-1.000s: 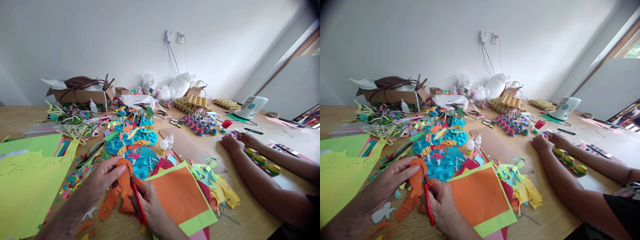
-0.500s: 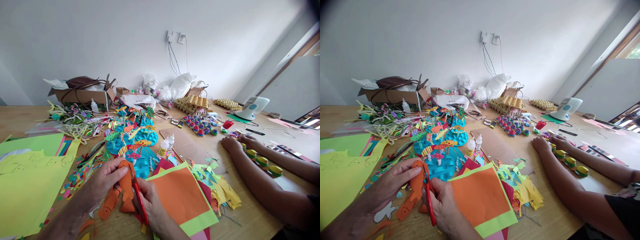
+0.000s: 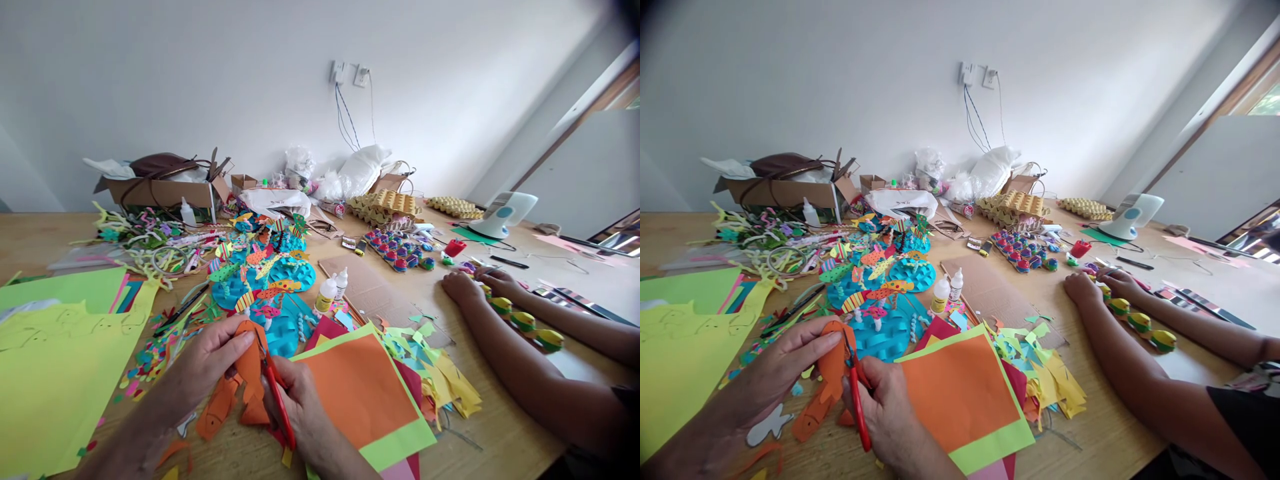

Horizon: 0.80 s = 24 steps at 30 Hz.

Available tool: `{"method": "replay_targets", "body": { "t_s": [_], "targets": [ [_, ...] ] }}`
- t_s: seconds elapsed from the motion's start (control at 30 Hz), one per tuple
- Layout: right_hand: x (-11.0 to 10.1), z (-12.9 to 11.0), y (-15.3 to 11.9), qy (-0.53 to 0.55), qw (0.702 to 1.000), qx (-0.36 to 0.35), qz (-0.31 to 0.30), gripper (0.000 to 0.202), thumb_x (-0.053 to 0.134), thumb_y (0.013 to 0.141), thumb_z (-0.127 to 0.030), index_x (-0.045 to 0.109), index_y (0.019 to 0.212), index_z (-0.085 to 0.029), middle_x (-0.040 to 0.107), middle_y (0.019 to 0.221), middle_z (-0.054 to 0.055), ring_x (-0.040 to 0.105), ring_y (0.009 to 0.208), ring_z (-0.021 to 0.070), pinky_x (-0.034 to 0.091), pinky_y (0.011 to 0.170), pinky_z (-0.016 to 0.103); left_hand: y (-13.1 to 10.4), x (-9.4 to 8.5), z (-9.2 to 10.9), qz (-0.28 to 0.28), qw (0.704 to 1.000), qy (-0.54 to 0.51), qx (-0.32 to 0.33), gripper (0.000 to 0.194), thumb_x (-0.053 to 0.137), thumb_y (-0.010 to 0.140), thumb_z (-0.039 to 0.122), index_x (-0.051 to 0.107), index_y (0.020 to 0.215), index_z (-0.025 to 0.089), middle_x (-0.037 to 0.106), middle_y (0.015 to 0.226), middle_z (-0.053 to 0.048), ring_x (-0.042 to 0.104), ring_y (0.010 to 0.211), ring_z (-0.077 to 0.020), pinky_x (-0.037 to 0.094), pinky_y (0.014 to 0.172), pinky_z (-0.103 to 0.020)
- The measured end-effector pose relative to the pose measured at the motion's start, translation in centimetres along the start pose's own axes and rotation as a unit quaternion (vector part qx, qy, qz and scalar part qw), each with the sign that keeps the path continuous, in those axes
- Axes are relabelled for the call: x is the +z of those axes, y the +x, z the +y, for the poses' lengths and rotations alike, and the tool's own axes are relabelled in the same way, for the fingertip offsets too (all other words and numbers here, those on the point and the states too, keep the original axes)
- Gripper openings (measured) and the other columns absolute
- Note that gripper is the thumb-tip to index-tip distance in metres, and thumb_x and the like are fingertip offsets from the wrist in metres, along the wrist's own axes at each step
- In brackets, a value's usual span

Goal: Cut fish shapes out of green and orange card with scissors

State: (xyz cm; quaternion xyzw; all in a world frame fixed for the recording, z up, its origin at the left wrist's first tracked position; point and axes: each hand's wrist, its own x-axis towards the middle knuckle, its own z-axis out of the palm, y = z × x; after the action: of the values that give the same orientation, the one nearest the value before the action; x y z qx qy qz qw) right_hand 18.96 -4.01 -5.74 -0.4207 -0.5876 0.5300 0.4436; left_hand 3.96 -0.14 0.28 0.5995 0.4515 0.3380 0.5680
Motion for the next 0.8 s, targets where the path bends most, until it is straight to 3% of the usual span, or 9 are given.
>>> {"method": "replay_targets", "body": {
  "t_s": [0.43, 0.63, 0.8],
  "targets": [
    [0.1, -0.1, -0.1, -0.023, 1.000, 0.000, 0.010, 0.037, 0.050, 0.084, -0.041, 0.034, 0.058, -0.020, 0.029, 0.054, -0.006, 0.027, 0.050, 0.0081, 0.022, 0.044, 0.020, 0.0, -0.3, 0.0, -0.048, 0.998, -0.036, -0.027, 0.027, 0.053, 0.080, 0.042, 0.051, 0.065, 0.019, 0.042, 0.056, 0.007, 0.033, 0.051, -0.0102, 0.029, 0.048, -0.020],
    [-0.1, -0.6, -0.1, -0.030, 1.000, -0.004, 0.007, 0.036, 0.049, 0.084, -0.040, 0.034, 0.058, -0.020, 0.028, 0.054, -0.006, 0.026, 0.049, 0.0081, 0.022, 0.043, 0.020, 0.1, -0.3, 0.0, -0.043, 0.998, -0.035, -0.021, 0.027, 0.054, 0.080, 0.041, 0.051, 0.063, 0.019, 0.043, 0.055, 0.007, 0.033, 0.051, -0.0104, 0.029, 0.048, -0.020],
    [0.0, -0.7, 0.0, -0.028, 1.000, 0.007, 0.012, 0.039, 0.050, 0.083, -0.043, 0.032, 0.057, -0.021, 0.027, 0.053, -0.007, 0.025, 0.049, 0.0081, 0.021, 0.043, 0.021, 0.1, -0.1, 0.1, 0.005, 1.000, -0.021, -0.005, 0.025, 0.053, 0.082, 0.041, 0.052, 0.067, 0.020, 0.043, 0.058, 0.006, 0.036, 0.055, -0.0118, 0.031, 0.051, -0.021]
  ]
}}
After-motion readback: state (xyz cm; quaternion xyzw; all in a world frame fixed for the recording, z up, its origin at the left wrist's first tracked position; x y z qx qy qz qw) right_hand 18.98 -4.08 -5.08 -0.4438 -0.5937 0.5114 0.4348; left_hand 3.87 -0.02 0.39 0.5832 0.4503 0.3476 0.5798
